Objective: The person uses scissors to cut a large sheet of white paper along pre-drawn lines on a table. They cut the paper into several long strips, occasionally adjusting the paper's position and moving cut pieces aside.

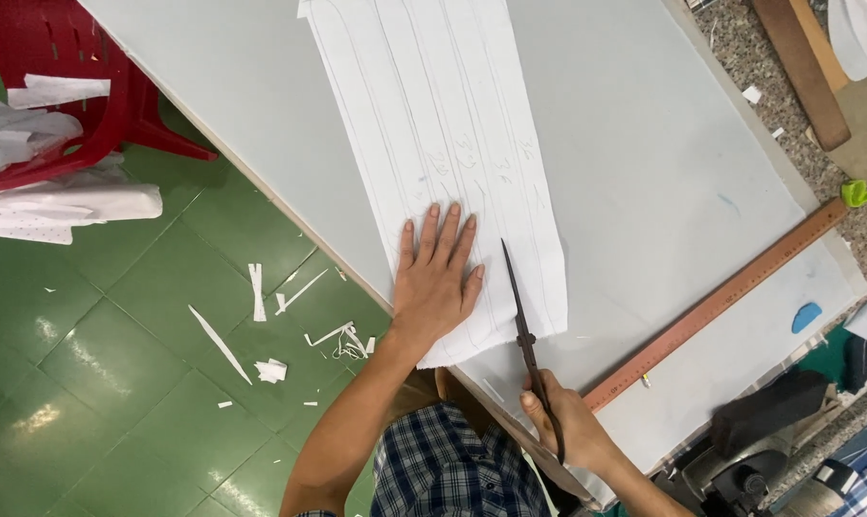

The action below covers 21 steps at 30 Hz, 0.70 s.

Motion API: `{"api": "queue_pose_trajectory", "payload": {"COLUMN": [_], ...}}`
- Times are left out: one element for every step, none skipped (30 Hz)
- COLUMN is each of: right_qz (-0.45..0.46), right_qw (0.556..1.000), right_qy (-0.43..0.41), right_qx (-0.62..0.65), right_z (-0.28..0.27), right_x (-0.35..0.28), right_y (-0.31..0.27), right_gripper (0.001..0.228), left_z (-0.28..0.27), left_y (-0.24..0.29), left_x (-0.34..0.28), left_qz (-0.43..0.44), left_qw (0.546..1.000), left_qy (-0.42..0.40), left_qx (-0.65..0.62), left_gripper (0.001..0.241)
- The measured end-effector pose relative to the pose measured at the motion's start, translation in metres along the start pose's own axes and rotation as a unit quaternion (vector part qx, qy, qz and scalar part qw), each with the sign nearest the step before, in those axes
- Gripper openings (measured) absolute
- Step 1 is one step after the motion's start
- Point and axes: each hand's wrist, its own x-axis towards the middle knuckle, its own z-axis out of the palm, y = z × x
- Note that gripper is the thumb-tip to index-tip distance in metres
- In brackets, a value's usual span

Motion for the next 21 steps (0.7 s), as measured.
{"api": "queue_pose_trajectory", "payload": {"right_qz": [0.002, -0.002, -0.007, -0.006, 0.028, 0.062, 0.06, 0.077, 0.095, 0.094, 0.108, 0.122, 0.121, 0.087, 0.055, 0.055, 0.061, 0.068, 0.068, 0.066, 0.062], "right_qw": [1.0, 1.0, 1.0, 1.0, 0.998, 0.993, 0.993, 0.988, 0.981, 0.981, 0.981, 0.98, 0.98, 0.986, 0.991, 0.991, 0.99, 0.989, 0.989, 0.991, 0.993], "right_qy": [0.001, 0.001, 0.001, 0.002, -0.042, -0.084, -0.085, -0.116, -0.144, -0.143, -0.135, -0.127, -0.126, -0.109, -0.092, -0.091, -0.089, -0.088, -0.088, -0.082, -0.077], "right_qx": [0.0, 0.013, 0.024, 0.023, 0.039, 0.056, 0.053, 0.07, 0.09, 0.09, 0.092, 0.095, 0.095, 0.088, 0.082, 0.082, 0.088, 0.095, 0.096, 0.083, 0.069], "right_z": [0.0, 0.0, -0.002, -0.008, -0.014, -0.021, -0.026, -0.031, -0.035, -0.036, -0.038, -0.04, -0.039, -0.038, -0.037, -0.038, -0.038, -0.038, -0.038, -0.038, -0.038], "right_x": [0.0, 0.001, 0.002, -0.004, -0.006, -0.008, -0.005, -0.001, 0.001, 0.009, 0.017, 0.025, 0.032, 0.038, 0.044, 0.046, 0.047, 0.049, 0.05, 0.05, 0.052], "right_y": [0.002, 0.004, 0.005, 0.002, -0.002, -0.007, -0.006, -0.006, -0.004, -0.011, -0.018, -0.025, -0.028, -0.031, -0.033, -0.036, -0.039, -0.041, -0.042, -0.042, -0.043], "right_gripper": [0.047, 0.046, 0.045, 0.045, 0.053, 0.063, 0.063, 0.058, 0.053, 0.053, 0.055, 0.058, 0.058, 0.062, 0.068, 0.068, 0.07, 0.071, 0.071, 0.071, 0.07], "left_z": [0.002, 0.004, 0.005, 0.003, 0.0, -0.003, -0.007, -0.01, -0.013, -0.01, -0.007, -0.004, -0.005, -0.005, -0.004, -0.005, -0.005, -0.005, -0.004, -0.004, -0.003], "left_y": [0.0, 0.0, 0.0, 0.001, -0.001, -0.003, -0.009, -0.015, -0.021, -0.025, -0.029, -0.032, -0.033, -0.034, -0.033, -0.033, -0.033, -0.033, -0.033, -0.033, -0.033], "left_x": [0.0, 0.0, 0.001, 0.0, 0.002, 0.004, 0.01, 0.017, 0.023, 0.025, 0.028, 0.031, 0.031, 0.032, 0.032, 0.032, 0.032, 0.031, 0.031, 0.032, 0.032], "left_qz": [0.001, -0.002, -0.006, -0.006, 0.001, 0.007, 0.005, 0.001, 0.0, 0.0, -0.001, -0.003, -0.003, -0.006, -0.009, -0.008, -0.009, -0.01, -0.01, -0.011, -0.013], "left_qw": [1.0, 1.0, 1.0, 1.0, 1.0, 0.998, 0.997, 0.997, 0.996, 0.996, 0.998, 0.999, 0.999, 1.0, 1.0, 1.0, 1.0, 1.0, 1.0, 1.0, 1.0], "left_qy": [-0.001, -0.011, -0.018, -0.018, 0.023, 0.064, 0.067, 0.076, 0.084, 0.085, 0.058, 0.031, 0.032, 0.017, 0.002, 0.002, 0.009, 0.015, 0.014, 0.005, -0.004], "left_qx": [-0.002, 0.002, 0.007, 0.006, -0.009, -0.024, -0.023, 0.0, 0.024, 0.024, 0.018, 0.013, 0.014, 0.015, 0.015, 0.015, 0.013, 0.011, 0.011, 0.007, 0.003], "left_gripper": [0.066, 0.066, 0.066, 0.066, 0.065, 0.063, 0.063, 0.063, 0.062, 0.062, 0.064, 0.066, 0.066, 0.066, 0.066, 0.066, 0.066, 0.065, 0.065, 0.066, 0.066]}}
